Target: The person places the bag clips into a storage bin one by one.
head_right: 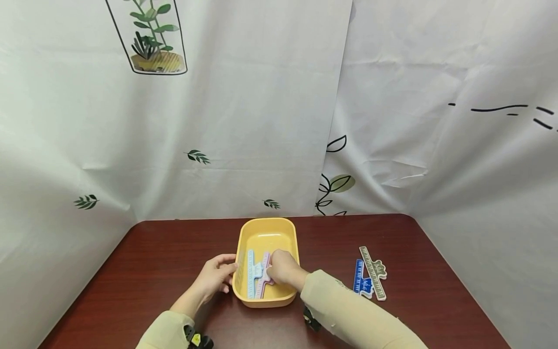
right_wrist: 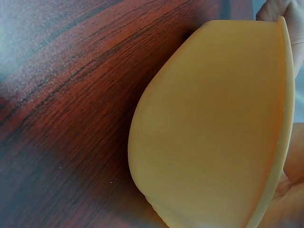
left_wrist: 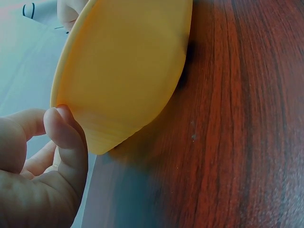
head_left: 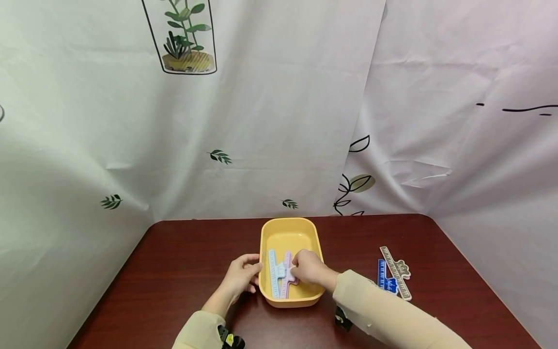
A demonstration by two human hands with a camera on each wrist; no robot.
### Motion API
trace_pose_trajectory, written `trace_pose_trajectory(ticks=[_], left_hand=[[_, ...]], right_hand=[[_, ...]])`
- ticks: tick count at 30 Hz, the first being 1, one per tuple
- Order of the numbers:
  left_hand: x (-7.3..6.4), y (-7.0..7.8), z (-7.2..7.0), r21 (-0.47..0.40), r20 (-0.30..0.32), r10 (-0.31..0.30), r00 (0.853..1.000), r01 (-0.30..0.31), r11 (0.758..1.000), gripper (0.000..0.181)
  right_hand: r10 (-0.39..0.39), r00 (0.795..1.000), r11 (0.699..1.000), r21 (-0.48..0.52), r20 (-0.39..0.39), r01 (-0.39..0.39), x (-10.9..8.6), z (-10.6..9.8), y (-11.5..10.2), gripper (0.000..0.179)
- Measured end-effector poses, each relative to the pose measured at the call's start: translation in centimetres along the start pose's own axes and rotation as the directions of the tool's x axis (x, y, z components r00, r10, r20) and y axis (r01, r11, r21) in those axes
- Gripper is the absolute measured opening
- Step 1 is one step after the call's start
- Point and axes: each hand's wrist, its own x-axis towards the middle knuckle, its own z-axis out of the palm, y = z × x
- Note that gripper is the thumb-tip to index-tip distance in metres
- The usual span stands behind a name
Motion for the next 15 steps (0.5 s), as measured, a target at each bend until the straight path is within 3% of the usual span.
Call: trace_pose_trajectory(ticks=[5,15], left_hand=[[0.34,-0.33,-0.02,0.004,-0.001,-0.004,1.0,0.004,1.0,0.042],[0.04,-0.09,0.03,0.006,-0.009,0.001,1.0,-0.001,1.0,0.041]], right_hand=[[-0.023,1.0,1.0,0.007,-0.004,0.023,-0.16,0.02,-0.07,0.041],[-0.03,1.0,0.999,-0.023,-0.003,0.029,-0.16,-0.06,-0.23,0.043]])
